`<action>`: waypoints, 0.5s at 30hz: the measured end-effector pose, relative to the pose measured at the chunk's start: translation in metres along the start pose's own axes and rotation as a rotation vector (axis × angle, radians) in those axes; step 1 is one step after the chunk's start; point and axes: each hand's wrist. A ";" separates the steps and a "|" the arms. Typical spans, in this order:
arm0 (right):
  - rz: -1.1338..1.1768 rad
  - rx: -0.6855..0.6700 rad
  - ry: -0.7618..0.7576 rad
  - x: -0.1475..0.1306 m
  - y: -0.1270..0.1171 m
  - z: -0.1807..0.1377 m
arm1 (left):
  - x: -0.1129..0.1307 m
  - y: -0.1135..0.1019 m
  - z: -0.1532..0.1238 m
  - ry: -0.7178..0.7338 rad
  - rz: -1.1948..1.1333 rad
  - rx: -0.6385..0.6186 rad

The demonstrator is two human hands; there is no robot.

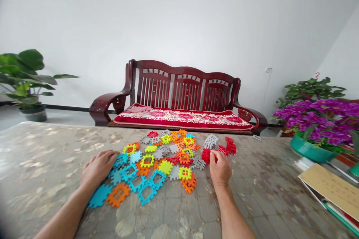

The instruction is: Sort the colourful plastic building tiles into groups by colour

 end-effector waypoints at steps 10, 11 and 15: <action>0.203 0.292 0.542 0.050 0.006 0.003 | 0.003 -0.003 0.000 -0.006 -0.005 0.000; 0.225 0.315 0.571 0.055 0.008 0.003 | 0.003 -0.003 0.000 -0.007 -0.006 -0.001; 0.254 0.346 0.603 0.069 0.018 0.002 | 0.001 -0.001 0.001 0.006 -0.008 0.012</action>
Point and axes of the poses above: each hand's wrist, its own z-axis towards the middle knuckle, its own y-axis out of the palm, x = y × z, and after that the axes turned 12 degrees about x, right-handed
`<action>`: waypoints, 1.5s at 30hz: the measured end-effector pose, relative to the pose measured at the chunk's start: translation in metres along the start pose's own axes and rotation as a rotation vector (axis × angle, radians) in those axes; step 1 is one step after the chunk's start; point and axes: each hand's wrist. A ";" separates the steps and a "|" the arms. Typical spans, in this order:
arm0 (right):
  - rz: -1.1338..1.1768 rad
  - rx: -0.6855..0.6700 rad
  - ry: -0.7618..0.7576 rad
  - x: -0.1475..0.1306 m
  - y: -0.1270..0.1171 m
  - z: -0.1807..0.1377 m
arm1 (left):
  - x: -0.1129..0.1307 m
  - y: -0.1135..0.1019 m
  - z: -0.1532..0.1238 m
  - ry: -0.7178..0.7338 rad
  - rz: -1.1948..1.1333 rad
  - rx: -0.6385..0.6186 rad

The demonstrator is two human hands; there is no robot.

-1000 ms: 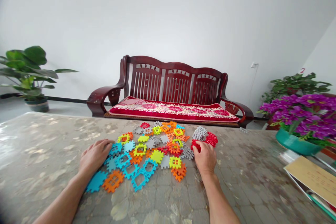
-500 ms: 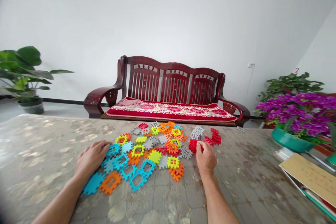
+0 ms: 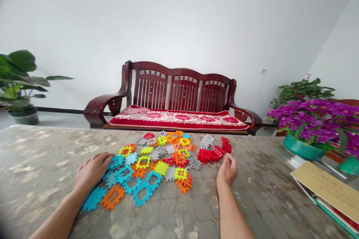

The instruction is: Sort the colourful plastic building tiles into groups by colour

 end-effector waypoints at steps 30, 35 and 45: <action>-0.452 -0.605 -0.716 0.012 0.006 0.061 | -0.010 0.010 0.008 0.012 0.114 -0.044; -0.505 -0.572 -0.797 0.005 0.007 0.058 | -0.011 0.010 0.008 0.005 0.129 -0.066; -0.535 -0.432 -0.746 -0.011 -0.002 0.051 | -0.008 0.006 0.008 -0.014 0.101 -0.085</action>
Point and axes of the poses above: each hand's wrist, its own z-axis towards the middle knuckle, its own y-axis out of the palm, x = y × z, and after that the axes turned 12 degrees about x, right-handed
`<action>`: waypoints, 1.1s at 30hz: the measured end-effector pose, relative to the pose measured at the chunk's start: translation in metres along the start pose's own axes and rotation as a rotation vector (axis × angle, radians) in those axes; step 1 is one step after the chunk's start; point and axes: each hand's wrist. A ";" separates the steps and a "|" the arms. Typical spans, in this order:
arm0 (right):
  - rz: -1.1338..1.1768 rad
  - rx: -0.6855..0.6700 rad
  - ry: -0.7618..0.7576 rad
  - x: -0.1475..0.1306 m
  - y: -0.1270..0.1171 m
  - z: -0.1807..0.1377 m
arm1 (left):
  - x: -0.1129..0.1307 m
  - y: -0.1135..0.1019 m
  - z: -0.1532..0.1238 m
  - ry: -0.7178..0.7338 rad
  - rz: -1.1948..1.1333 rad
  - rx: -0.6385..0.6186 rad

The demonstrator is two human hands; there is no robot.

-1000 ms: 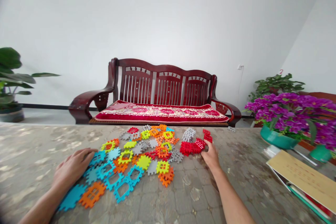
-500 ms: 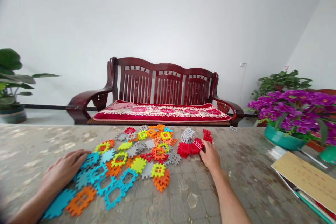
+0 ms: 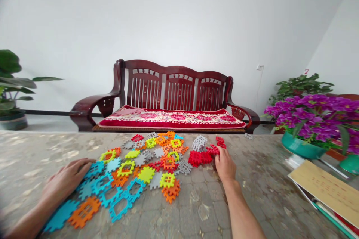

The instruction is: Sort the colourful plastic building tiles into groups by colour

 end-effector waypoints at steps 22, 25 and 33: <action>-0.073 -0.181 0.046 -0.008 -0.019 -0.006 | 0.000 0.000 0.000 0.024 -0.003 -0.005; -0.082 -0.165 0.104 -0.004 -0.022 -0.005 | 0.000 0.000 0.000 0.025 -0.011 -0.002; -0.042 -0.123 0.401 0.012 -0.028 0.003 | -0.002 0.000 0.001 0.028 -0.029 0.003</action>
Point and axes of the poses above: each hand's wrist, its own z-axis towards the middle knuckle, its own y-axis out of the palm, x = y × z, and after that the axes turned 12 degrees about x, right-handed
